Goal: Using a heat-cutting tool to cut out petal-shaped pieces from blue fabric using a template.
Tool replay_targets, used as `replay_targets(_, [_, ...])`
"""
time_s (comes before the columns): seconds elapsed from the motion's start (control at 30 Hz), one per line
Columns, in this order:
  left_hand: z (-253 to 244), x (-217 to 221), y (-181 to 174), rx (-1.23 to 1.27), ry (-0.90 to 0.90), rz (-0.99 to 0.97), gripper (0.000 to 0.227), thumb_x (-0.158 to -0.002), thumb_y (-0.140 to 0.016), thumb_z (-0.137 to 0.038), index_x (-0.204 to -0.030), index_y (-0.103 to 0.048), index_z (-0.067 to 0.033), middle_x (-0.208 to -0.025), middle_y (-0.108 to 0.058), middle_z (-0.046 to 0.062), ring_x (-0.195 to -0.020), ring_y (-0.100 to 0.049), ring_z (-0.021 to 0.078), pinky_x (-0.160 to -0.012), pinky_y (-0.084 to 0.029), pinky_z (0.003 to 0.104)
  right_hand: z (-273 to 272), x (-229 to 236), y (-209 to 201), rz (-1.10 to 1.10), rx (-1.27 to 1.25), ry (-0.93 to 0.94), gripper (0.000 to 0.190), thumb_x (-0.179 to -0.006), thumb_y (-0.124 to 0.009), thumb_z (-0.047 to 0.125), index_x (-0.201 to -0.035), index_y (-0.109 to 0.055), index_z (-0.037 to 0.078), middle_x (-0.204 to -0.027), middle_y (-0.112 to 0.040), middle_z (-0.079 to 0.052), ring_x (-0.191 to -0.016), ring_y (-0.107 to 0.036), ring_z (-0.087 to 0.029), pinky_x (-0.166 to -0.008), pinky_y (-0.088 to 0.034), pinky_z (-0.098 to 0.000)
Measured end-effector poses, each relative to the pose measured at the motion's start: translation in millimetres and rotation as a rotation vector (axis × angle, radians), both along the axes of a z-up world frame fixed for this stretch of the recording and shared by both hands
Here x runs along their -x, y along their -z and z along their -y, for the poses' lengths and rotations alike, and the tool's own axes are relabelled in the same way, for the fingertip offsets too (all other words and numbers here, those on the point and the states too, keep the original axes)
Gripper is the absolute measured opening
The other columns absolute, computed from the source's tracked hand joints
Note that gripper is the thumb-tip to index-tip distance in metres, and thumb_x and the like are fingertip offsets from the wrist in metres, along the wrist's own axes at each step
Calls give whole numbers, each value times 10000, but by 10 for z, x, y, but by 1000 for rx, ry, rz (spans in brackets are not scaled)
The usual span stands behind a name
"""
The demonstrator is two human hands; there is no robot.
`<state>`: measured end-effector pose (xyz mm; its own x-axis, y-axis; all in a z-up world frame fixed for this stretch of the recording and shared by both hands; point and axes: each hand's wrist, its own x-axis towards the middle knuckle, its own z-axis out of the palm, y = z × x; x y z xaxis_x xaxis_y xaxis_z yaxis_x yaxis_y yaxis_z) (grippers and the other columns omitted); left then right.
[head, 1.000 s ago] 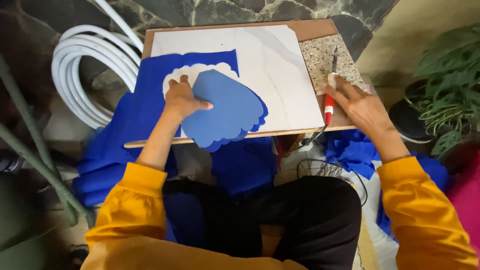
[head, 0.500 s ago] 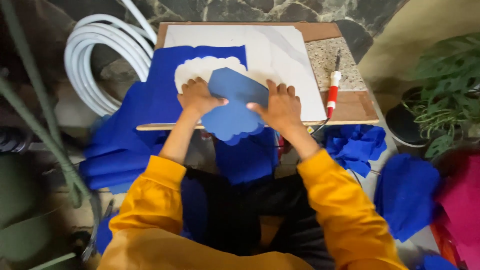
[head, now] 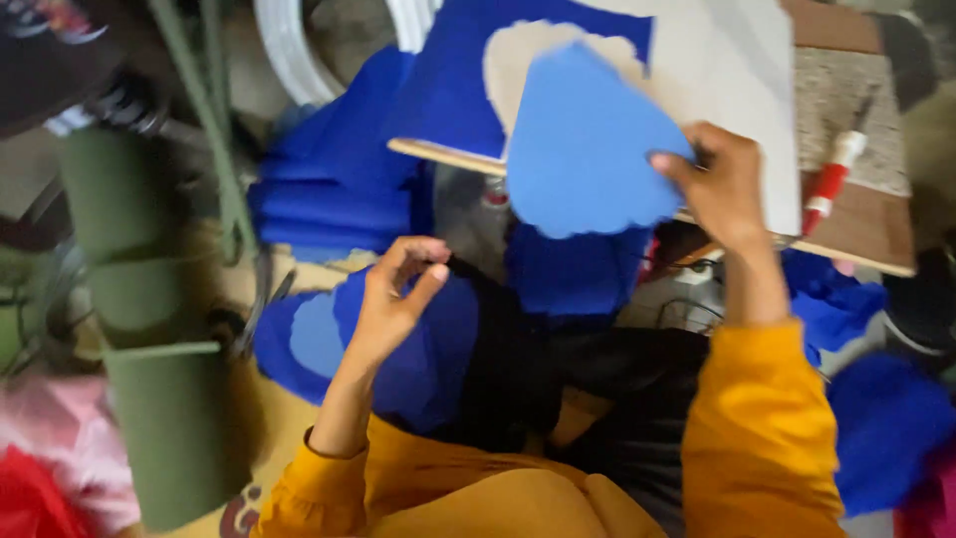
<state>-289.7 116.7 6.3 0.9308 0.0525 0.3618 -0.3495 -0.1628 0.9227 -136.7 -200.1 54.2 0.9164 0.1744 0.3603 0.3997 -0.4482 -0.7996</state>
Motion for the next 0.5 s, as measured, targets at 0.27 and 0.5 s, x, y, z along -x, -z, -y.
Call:
replay_targets(0.27, [-216, 242, -325, 416, 319, -219, 662, -818, -398, -621, -1164, -471, -61, -1196, -524, 121, -1091, -519, 225, -898, -422, 362, -528, 1264, -711, -99, 576, -549, 158, -723, -647, 239, -866, -620, 176, -734, -679, 51, -541, -632, -80, -532, -440, -229])
replay_targets(0.5, [401, 676, 103, 119, 1147, -470, 822, -787, -357, -616, -1336, -273, -11, -1263, -407, 101, -1121, -407, 167, -974, -351, 293, -804, 1654, -464, -88, 878, -753, 147, -836, -529, 232, -713, -455, 197, -538, -530, 16, -491, -576, -186, -459, -368, -333])
